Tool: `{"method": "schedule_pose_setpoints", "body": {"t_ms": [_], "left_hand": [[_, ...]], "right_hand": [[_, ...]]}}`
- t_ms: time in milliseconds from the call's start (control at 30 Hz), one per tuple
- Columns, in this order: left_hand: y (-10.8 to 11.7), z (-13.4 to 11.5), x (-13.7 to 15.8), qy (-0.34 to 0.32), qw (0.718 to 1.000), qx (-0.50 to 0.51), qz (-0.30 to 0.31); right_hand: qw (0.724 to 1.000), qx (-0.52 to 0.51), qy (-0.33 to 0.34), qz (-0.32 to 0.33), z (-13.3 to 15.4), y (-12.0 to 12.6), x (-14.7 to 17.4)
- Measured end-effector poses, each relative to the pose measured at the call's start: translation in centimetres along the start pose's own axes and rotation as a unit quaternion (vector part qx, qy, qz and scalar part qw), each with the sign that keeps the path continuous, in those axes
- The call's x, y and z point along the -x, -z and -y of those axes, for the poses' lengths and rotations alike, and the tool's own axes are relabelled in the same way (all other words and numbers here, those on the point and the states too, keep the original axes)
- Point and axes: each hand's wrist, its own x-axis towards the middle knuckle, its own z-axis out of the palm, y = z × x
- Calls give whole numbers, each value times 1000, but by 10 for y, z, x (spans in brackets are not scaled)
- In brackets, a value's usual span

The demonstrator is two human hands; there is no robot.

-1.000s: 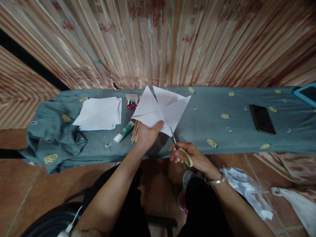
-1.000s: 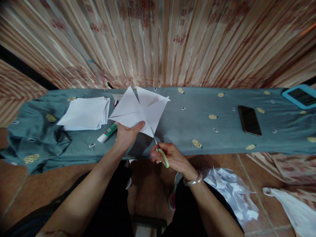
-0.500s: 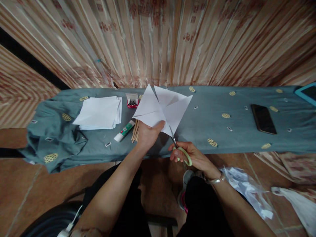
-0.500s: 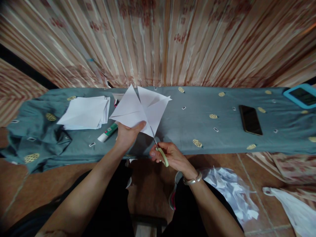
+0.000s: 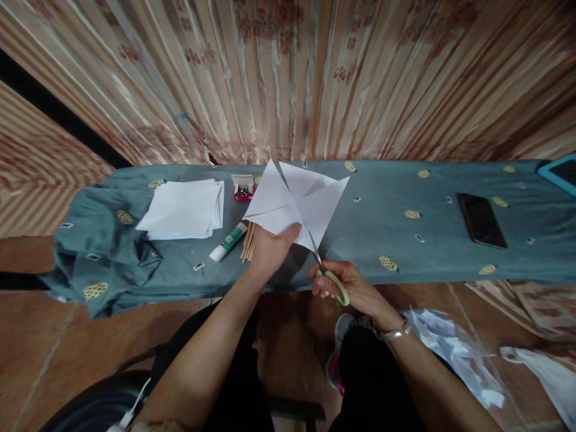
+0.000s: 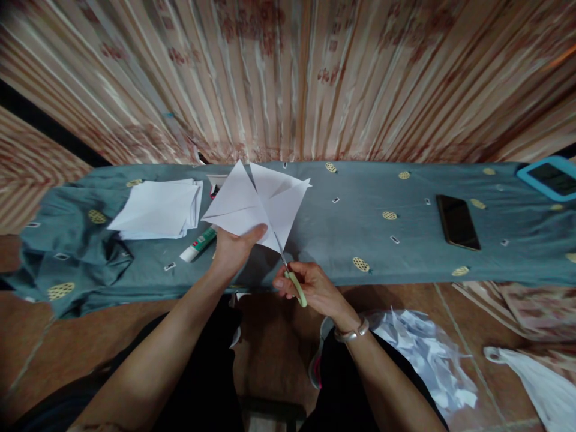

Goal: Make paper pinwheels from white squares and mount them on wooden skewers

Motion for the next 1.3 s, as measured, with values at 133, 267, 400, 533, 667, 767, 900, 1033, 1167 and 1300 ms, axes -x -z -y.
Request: {"method": "schedule_pose_setpoints", "body": {"t_ms": [133, 267, 400, 533, 667, 767, 900, 1033, 1167, 1300], "left_hand": [[1, -1, 0, -8, 1000, -3, 1], [1, -8, 0, -12, 1000, 0, 1], [1, -13, -1, -8, 1000, -7, -5], [1, -10, -2, -12, 1000, -5, -3], [2, -5, -3, -19, 1000, -2, 0], [2, -4, -4, -23, 1000, 3, 2], [1, -5, -4, -25, 1000, 13, 3], [2, -16, 1, -2, 1000, -16, 9], [2, -33, 8, 24, 999, -40, 14], [2, -39, 9, 32, 999, -36, 16]], "right_hand": [[1000, 7, 3, -2, -1, 0, 0], [1000, 2, -3, -7, -3, 1, 0], [1000, -5, -4, -13, -5, 0, -1], [1000, -20, -9, -20, -8, 0, -2], [999, -19, -13, -25, -8, 0, -3], [999, -16, -11, -27, -7, 0, -3], [1000, -12, -9, -27, -7, 0, -3], [1000, -9, 5, -28, -8, 1, -2], [999, -6, 4, -34, -7, 2, -1], [999, -7, 2, -34, -6, 2, -1]]}}
